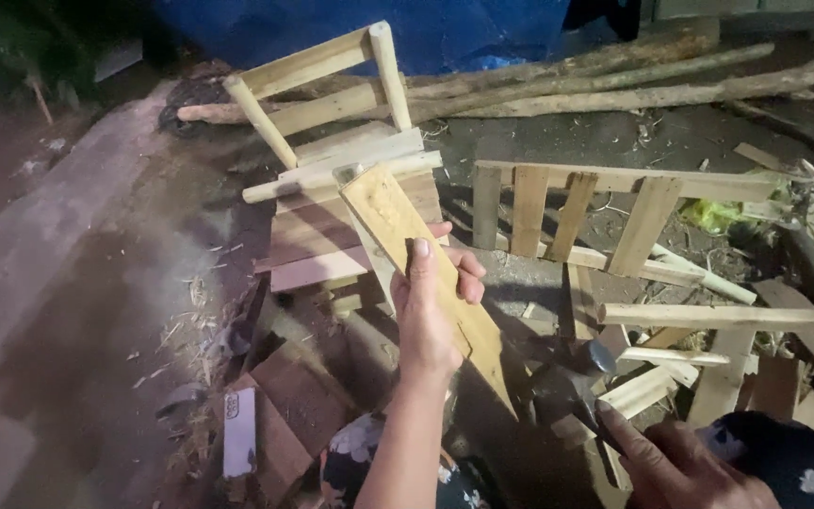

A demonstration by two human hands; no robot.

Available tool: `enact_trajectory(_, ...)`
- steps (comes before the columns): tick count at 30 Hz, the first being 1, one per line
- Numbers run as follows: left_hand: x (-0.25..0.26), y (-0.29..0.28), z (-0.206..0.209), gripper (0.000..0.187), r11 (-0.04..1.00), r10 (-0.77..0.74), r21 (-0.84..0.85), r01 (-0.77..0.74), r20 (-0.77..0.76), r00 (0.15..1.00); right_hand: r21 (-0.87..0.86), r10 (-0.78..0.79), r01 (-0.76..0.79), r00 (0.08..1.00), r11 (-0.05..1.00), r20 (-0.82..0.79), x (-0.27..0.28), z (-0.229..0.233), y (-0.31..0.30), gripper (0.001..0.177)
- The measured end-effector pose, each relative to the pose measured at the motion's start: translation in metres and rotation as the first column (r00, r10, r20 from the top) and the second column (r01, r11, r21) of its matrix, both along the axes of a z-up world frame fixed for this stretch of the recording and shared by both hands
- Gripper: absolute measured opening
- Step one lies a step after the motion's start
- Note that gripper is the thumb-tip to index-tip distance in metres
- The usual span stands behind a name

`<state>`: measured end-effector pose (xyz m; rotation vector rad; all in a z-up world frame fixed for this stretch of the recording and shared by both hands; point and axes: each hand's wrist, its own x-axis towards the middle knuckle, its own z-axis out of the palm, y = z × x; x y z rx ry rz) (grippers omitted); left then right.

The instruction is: The person kneels on the ground at night among scrap wood and assembles small wooden chair frames. They pick up wooden slats, position them against the chair frames, sand a wood block, and use a hammer to drive pieces together while fitting slats into the frames.

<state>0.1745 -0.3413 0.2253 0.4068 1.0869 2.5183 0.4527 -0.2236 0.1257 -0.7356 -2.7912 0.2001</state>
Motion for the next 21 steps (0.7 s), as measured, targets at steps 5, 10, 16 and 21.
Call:
enact_trajectory(5,-0.006,0.001,-0.010,0.037,0.996,-0.030,0.089,0.027,0.036,0.999,0.038,0.041,-0.041,0.999,0.998,0.007,-0.014,0.039,-0.013,0.057)
enact_trajectory(10,-0.014,0.002,-0.015,0.044,0.994,-0.043,0.107,0.035,0.080,0.996,0.042,0.005,-0.008,0.997,0.999,0.078,-0.018,0.042,-0.014,0.056)
enact_trajectory(16,-0.028,0.001,-0.008,0.038,0.992,-0.049,0.119,0.032,0.144,0.988,0.060,-0.009,0.003,0.995,0.998,0.104,-0.008,0.003,0.000,0.060)
enact_trajectory(21,-0.023,0.005,-0.013,0.027,0.978,-0.152,0.169,0.127,0.145,0.978,-0.104,-0.045,0.078,0.957,0.991,0.285,0.014,-0.063,0.015,0.076)
